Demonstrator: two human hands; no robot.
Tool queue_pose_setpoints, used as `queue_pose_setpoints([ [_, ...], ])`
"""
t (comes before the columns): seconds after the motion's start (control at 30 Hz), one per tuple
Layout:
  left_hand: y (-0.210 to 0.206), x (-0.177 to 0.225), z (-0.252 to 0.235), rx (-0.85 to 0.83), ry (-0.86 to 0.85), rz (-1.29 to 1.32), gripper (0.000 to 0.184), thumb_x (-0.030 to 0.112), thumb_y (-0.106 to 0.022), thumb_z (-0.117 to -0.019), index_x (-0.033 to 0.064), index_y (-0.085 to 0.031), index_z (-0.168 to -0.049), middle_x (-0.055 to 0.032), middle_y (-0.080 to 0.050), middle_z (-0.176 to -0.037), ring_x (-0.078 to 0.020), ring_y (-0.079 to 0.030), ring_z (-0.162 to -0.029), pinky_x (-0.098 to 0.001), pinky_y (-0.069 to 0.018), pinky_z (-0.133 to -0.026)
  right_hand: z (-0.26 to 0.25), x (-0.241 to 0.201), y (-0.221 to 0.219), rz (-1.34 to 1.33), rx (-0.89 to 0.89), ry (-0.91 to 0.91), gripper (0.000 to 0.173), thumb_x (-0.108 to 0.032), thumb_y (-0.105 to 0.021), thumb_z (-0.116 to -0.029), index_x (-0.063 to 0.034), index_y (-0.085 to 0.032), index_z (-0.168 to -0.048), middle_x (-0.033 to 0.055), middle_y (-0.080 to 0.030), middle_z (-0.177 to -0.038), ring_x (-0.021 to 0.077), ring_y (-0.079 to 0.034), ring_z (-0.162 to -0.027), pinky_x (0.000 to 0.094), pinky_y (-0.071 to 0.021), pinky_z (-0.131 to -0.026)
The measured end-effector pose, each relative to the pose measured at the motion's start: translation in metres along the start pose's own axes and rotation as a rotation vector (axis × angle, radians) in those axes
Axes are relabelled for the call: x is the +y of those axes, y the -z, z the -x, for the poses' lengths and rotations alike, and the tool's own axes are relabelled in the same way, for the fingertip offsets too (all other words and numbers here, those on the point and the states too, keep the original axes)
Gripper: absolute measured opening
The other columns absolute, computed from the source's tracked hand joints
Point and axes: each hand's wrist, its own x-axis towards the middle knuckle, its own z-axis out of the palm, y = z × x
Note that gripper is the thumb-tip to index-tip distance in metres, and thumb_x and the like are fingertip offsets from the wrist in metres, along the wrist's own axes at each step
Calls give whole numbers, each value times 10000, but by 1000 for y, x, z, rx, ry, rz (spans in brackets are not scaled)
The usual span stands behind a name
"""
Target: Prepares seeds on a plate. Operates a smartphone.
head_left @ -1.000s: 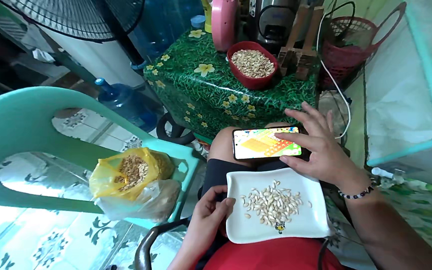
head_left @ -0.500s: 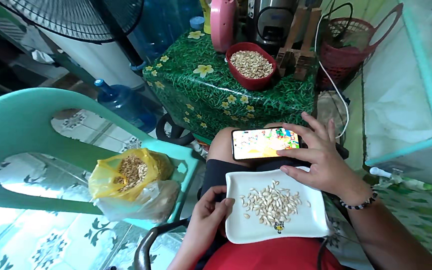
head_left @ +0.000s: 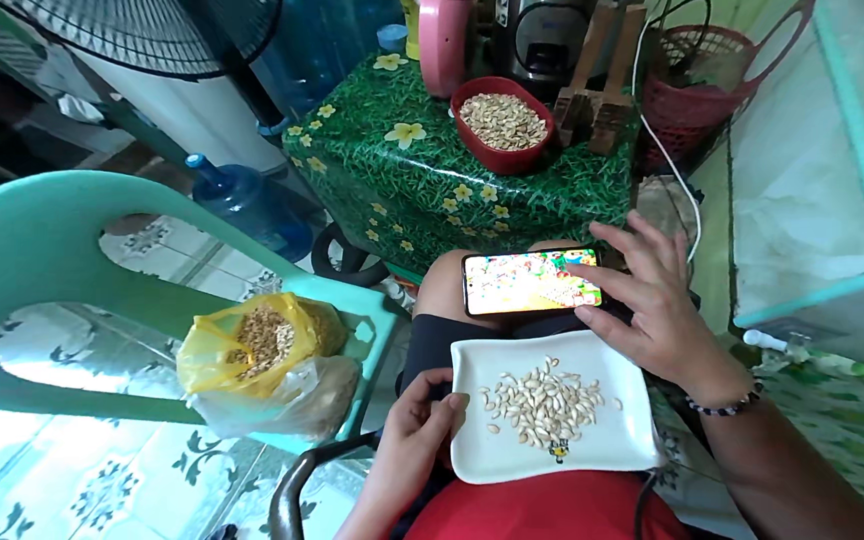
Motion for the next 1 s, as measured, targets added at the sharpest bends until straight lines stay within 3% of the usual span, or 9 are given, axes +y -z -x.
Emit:
queue_pose_setpoints([
  [0.03,-1,0,1,4,-20,-37,253,120,-522,-1040,59,-590,-1276,-28,-691,-832,-89,-654,-634,-221,-561,-563,0,-3,5,-32,13,15,433,-507,-514,-1005,-243,-735,-1267,96,-461,-1576,421,-203,-1546,757,-75,-1187],
  [0.1,-4,0,4,-2,-45,-89,272,128,-517,-1043,52,-570,-1299,-25,-711,-890,-92,-681,-690,-232,-582,-606,2,-13,16,-88,40,46,347,-344,-547,-1003,-171,-751,-1224,116,-524,-1509,387,-317,-1494,607,-261,-1201],
  [0.17,-7,2,5,-34,-18,-67,320,121,-519,-1042,36,-519,-1351,-33,-728,-979,-110,-719,-779,-265,-617,-682,3,-24,24,-131,34,86,265,-194,-579,-974,-108,-773,-1130,110,-638,-1321,292,-526,-1283,448,-451,-1062],
  [0.23,-11,4,6,-74,25,-2,350,89,-508,-1042,20,-487,-1385,-49,-718,-1091,-131,-729,-894,-299,-630,-782,10,-29,25,-182,-106,130,246,-152,-567,-977,-121,-779,-1097,46,-700,-1143,188,-622,-1105,357,-531,-941],
  [0.37,-13,1,4,-82,34,26,342,67,-519,-1031,4,-505,-1368,-57,-717,-1087,-132,-724,-908,-301,-625,-798,25,-34,15,-260,-435,225,278,-172,-576,-985,-146,-743,-1206,64,-700,-1143,222,-654,-1066,379,-565,-884],
  [0.57,-12,-2,3,-86,26,49,335,47,-533,-1017,14,-505,-1349,-59,-714,-1062,-135,-723,-886,-302,-624,-785,29,-45,6,-273,-483,222,301,-213,-627,-961,-148,-733,-1236,75,-674,-1141,232,-633,-1055,360,-557,-867],
  [0.7,-11,-3,3,-99,29,64,348,42,-539,-1014,16,-491,-1358,-68,-716,-1060,-148,-728,-879,-312,-627,-780,25,-55,5,-219,-615,167,452,-282,-753,-869,-188,-697,-1307,92,-636,-1213,289,-609,-1103,442,-557,-875],
  [0.83,-10,-4,4,-103,25,79,347,30,-540,-1011,15,-492,-1355,-68,-718,-1059,-149,-728,-877,-311,-626,-782,30,-53,0,-276,-574,139,220,-177,-684,-922,-162,-764,-1127,85,-660,-1119,239,-647,-999,394,-576,-815],
  [1.0,-10,-5,3,-105,26,94,351,34,-549,-1008,13,-495,-1354,-79,-720,-1056,-159,-731,-871,-316,-627,-774,35,-55,-7,-294,-447,145,190,-121,-587,-964,-123,-774,-995,60,-683,-960,175,-662,-846,320,-571,-720],
])
